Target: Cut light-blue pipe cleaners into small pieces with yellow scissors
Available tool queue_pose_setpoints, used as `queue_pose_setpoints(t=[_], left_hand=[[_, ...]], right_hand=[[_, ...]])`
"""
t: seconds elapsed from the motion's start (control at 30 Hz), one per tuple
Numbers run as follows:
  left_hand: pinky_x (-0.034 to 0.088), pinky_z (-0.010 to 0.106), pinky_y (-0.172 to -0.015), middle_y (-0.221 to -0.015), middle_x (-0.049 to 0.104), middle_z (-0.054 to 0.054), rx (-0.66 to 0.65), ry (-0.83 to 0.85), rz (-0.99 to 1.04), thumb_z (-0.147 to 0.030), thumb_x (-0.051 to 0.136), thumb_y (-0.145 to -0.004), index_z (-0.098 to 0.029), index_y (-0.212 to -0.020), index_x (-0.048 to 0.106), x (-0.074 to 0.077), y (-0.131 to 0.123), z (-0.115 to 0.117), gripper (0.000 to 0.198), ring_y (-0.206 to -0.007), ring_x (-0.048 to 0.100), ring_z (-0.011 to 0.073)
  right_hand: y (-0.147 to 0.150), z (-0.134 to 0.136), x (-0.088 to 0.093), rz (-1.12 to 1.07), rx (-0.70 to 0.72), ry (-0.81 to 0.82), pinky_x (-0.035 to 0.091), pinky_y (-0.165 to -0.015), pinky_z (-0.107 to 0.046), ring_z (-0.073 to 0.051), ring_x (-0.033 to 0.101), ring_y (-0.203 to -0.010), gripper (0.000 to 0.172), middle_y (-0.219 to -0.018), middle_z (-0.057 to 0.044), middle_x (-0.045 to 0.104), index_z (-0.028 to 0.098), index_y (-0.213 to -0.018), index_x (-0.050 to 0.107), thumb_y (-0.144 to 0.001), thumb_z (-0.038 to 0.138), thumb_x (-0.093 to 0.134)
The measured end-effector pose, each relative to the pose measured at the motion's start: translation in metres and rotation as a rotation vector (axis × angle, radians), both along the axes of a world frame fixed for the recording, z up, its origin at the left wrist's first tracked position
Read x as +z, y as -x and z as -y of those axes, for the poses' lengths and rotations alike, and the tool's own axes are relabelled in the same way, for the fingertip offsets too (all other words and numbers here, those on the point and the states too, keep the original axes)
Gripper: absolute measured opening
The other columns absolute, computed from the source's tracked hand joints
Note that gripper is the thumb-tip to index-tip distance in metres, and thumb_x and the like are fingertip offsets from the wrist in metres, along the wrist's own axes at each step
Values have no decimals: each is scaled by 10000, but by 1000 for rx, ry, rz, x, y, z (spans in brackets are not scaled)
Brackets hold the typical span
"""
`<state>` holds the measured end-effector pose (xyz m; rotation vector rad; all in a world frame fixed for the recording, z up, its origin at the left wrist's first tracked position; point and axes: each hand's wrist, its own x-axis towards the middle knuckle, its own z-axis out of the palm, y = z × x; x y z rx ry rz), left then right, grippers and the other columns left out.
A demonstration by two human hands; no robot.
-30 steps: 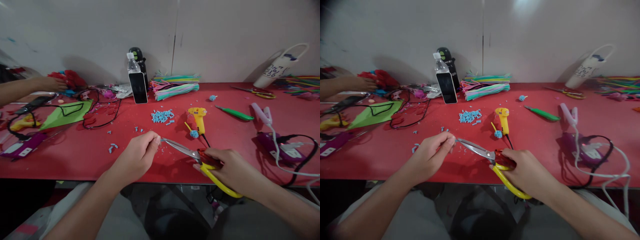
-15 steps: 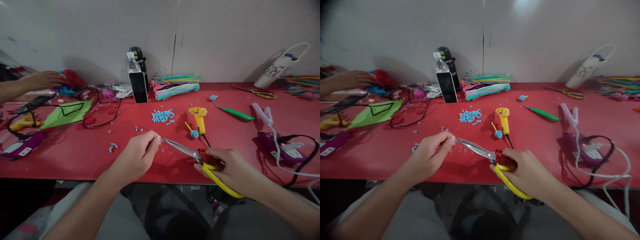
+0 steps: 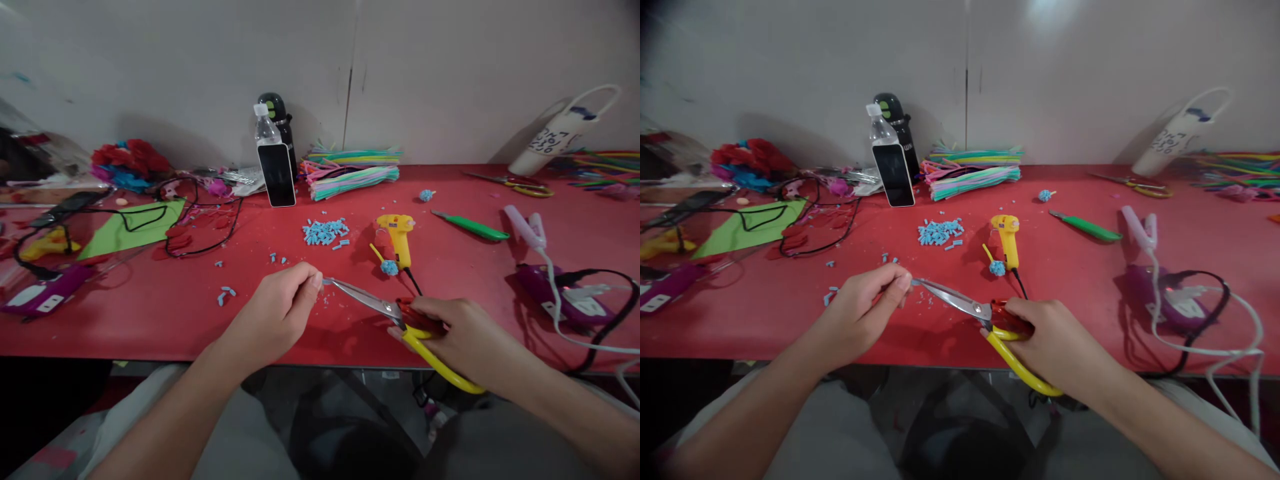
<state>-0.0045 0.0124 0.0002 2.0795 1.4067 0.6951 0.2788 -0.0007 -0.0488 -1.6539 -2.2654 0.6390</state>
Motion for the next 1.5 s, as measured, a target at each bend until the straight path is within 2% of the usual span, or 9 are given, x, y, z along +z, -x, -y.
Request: queue_pose_setpoints(t=[0.23, 0.57, 0.8, 1.03, 1.5], left_hand=[[304, 265, -561, -643, 434, -36, 7, -15, 2, -336, 360, -1016, -192, -762, 457, -1, 0, 0, 308, -593, 404, 112], [309, 265, -562, -648, 451, -33, 17, -19, -11, -337, 364, -1011, -191, -762, 466, -1, 0, 0, 306, -599, 418, 111], [318, 256, -556, -645, 451, -31, 17, 0, 22, -331, 367, -1008, -192, -748, 453, -1, -1, 1, 307, -594, 420, 112], [323, 254, -564, -650, 447, -40, 29, 1, 31, -351, 369, -1015, -194, -769, 459, -3, 1, 0, 305, -595, 402, 106], [325, 251, -569, -658, 447, -47, 25, -5, 25, -355, 366, -1020, -195, -777, 455, -3, 1, 0, 304, -599, 404, 96]], right_hand=[[3, 2, 9, -62, 7, 30, 264, -454, -211, -104, 312, -528, 348, -560, 53, 411, 207, -662, 488, -812, 477, 649], [1, 1, 4, -13, 5, 56, 256, -476, -217, -108, 284, -551, 376, -570, 54, 400, 205, -685, 502, -831, 531, 620], [-1, 1, -2, 14, -22, 18, 250, -467, -216, -101, 309, -522, 232, -553, 56, 440, 207, -694, 521, -785, 360, 671], [2, 2, 8, -36, -8, 35, 278, -466, -216, -111, 299, -551, 383, -577, 44, 411, 208, -670, 460, -838, 515, 615], [-1, 1, 5, -29, 2, 64, 278, -483, -228, -114, 309, -556, 331, -576, 44, 445, 201, -697, 540, -825, 490, 637]])
